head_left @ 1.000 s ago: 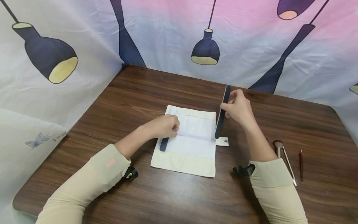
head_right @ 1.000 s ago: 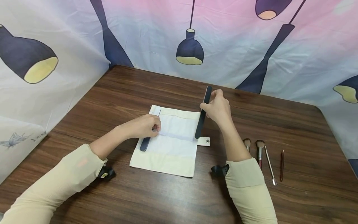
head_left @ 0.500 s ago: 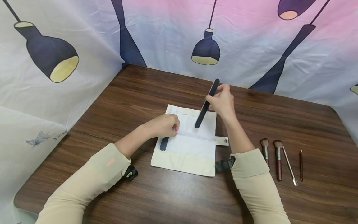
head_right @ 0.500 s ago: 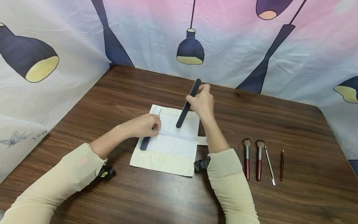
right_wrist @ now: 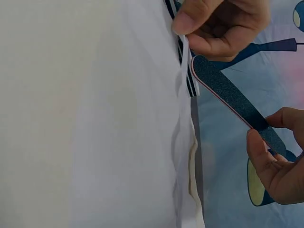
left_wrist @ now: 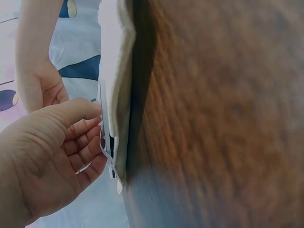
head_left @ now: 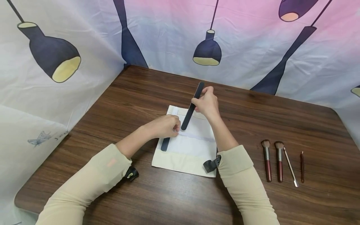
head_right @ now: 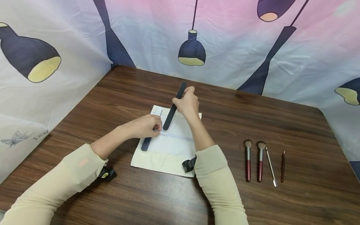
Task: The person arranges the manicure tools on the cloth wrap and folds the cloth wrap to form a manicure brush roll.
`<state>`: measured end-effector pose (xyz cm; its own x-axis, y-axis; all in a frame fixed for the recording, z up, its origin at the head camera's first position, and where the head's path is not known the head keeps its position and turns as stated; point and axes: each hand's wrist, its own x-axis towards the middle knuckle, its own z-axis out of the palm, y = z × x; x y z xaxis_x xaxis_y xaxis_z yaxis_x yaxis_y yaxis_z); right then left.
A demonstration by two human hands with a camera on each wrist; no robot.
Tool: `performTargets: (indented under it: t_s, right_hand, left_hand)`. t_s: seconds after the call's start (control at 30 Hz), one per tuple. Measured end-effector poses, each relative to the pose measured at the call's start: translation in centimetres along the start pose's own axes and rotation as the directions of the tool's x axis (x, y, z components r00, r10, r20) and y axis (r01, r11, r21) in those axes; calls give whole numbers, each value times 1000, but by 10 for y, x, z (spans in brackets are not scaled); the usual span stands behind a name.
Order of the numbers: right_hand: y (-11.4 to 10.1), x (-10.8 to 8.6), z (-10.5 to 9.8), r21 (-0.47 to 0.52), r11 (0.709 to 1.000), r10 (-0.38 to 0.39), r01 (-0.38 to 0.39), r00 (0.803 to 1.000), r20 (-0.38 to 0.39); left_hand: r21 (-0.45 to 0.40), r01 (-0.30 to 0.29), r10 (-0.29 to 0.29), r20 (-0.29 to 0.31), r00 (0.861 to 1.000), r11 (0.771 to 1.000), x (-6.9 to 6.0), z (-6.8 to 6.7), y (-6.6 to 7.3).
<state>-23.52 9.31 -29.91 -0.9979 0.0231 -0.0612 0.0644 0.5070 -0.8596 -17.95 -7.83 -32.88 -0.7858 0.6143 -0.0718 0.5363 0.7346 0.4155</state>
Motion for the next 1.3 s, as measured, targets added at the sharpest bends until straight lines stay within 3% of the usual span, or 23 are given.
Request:
performTargets:
  t_s: [0.37, 0.6, 1.3]
  right_hand:
    - [2, 2, 10, -76, 996, 58, -52, 995, 80]
    - [5, 4, 14, -120, 986, 131, -113, 980, 153]
    - [11, -1, 19, -208, 975, 139, -84, 955, 264]
  left_hand:
    - [-23, -25, 25, -3, 1000, 999, -2, -1, -1]
    - [-13, -22, 22, 1, 1000, 1000, -2, 0, -1]
    - [-14, -26, 26, 18, 999, 1000, 0, -1, -2]
